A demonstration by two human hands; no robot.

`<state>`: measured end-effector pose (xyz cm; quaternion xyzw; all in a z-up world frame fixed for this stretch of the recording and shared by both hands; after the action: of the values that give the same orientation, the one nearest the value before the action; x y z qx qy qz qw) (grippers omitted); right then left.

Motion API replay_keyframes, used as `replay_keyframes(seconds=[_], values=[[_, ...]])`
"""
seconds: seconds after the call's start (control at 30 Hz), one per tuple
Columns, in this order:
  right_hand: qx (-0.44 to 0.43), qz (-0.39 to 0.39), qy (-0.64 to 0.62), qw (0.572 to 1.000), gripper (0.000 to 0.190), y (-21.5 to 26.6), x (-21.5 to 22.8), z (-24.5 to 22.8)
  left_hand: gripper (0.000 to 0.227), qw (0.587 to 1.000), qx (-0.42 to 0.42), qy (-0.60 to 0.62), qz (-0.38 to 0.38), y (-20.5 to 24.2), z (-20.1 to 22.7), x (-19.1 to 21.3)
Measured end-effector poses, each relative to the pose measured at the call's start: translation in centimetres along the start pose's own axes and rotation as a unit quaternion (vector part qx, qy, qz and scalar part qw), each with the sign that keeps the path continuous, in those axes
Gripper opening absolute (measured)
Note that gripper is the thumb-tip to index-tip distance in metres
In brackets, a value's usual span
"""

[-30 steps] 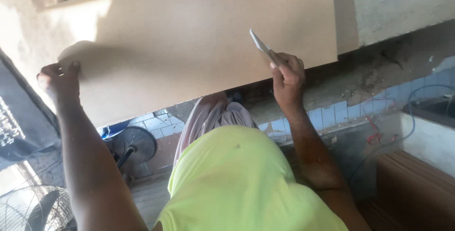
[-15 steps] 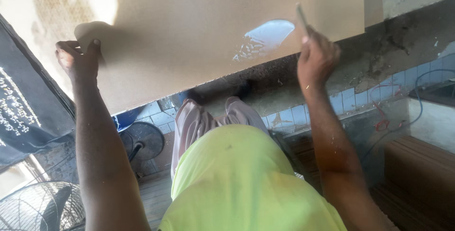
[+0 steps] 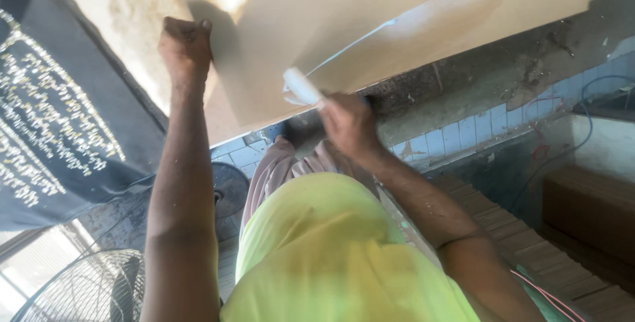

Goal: The person applies white glue to a rectangular piece of cardboard using a small block, then places a black fabric with gold lettering onto the glued surface and presses it down. The person repeats the glue application on another piece of cardboard.

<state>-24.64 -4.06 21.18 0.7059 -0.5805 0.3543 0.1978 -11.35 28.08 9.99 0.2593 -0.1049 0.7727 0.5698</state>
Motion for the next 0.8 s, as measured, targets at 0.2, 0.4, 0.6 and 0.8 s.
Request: replay_keyframes(seconds=[0.2, 0.4, 0.6, 0.8], values=[[-0.050, 0.119, 0.173, 0.977, 0.006, -4.3, 0.2, 0.0, 0.021, 0.996, 0.010, 0.065, -0.054, -1.4, 0.8, 1.0], [0.048, -0.027, 0.042, 0.998, 0.020, -0.5, -8.6, -6.5, 0.022, 0.994, 0.010, 0.032, -0.104, -2.6, 0.2, 0.6], [-0.161, 0.199, 0.062, 0.965, 0.016, -3.3, 0.8, 5.1, 0.022, 0.990, -0.012, 0.033, -0.134, -2.9, -1.0, 0.3], [-0.176, 0.208, 0.133, 0.953, 0.015, -5.4, 1.8, 6.7, 0.024, 0.988, -0.011, 0.029, -0.150, -2.9, -0.3, 1.1]])
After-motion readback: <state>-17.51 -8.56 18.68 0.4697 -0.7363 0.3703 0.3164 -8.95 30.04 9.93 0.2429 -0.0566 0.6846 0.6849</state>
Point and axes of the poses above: each hand's wrist, its own y-axis away from the middle knuckle, its own x-axis out of the back of the hand, z = x × y, the point moved 1 cm from there along -y, towards the middle knuckle, and after that the axes turned 4 degrees about y, right-handed, at the moved point
